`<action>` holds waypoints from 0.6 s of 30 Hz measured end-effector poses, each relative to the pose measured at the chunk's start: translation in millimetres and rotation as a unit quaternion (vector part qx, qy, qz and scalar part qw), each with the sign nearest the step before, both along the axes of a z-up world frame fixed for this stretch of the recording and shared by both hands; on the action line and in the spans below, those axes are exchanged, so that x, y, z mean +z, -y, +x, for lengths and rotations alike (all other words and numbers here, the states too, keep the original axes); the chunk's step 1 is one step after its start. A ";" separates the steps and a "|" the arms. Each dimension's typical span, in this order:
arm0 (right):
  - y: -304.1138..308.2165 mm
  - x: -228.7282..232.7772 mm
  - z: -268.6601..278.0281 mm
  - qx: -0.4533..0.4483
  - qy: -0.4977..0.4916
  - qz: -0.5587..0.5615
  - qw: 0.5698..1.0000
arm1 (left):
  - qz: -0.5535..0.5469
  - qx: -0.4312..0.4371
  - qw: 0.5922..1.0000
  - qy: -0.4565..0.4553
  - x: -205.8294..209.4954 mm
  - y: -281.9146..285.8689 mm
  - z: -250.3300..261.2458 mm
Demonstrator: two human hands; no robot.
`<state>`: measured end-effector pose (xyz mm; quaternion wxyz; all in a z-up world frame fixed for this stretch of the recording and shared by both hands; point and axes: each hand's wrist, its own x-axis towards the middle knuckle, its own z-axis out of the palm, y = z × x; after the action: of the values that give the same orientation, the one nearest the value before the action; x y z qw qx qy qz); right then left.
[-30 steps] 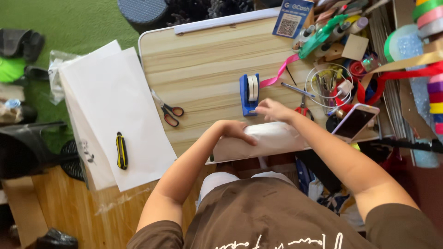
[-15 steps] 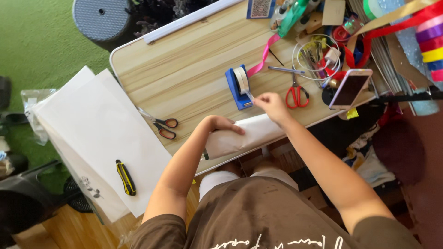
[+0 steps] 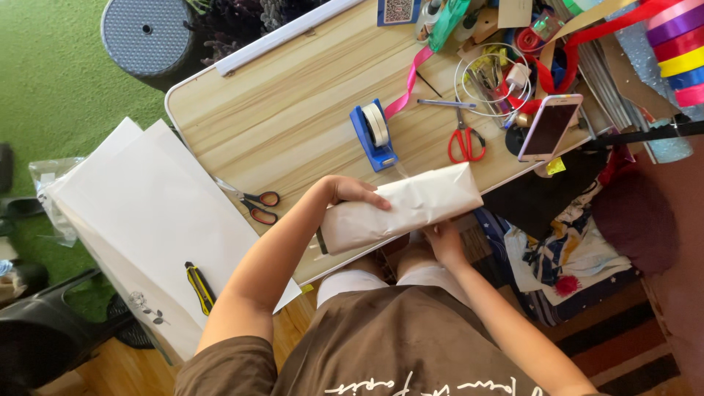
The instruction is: The person wraps a bundled object in white paper, using shears to cut the paper and tape to secure it on a workspace.
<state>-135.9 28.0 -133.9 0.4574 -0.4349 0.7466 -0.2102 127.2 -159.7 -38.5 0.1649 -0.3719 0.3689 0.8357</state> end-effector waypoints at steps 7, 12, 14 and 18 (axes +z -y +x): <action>12.6 -15.4 -4.3 -0.037 0.050 -0.103 0.993 | -0.028 0.015 0.999 -0.012 17.0 0.7 8.5; 40.2 -24.0 -25.1 -0.033 0.205 -0.073 0.975 | -0.081 -0.013 0.995 -0.056 32.8 -25.9 2.0; 58.8 -29.8 -28.5 -0.023 0.271 -0.044 0.961 | -0.093 -0.001 0.994 -0.056 58.1 -39.0 -6.5; 99.5 -41.3 -28.5 -0.009 0.453 0.049 0.890 | -0.169 -0.025 0.985 -0.025 63.8 -62.7 -14.5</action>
<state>-164.4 -71.5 -175.3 0.7648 -0.2625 0.4719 -0.3515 112.7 -97.1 25.3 0.1113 -0.3642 0.5183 0.7657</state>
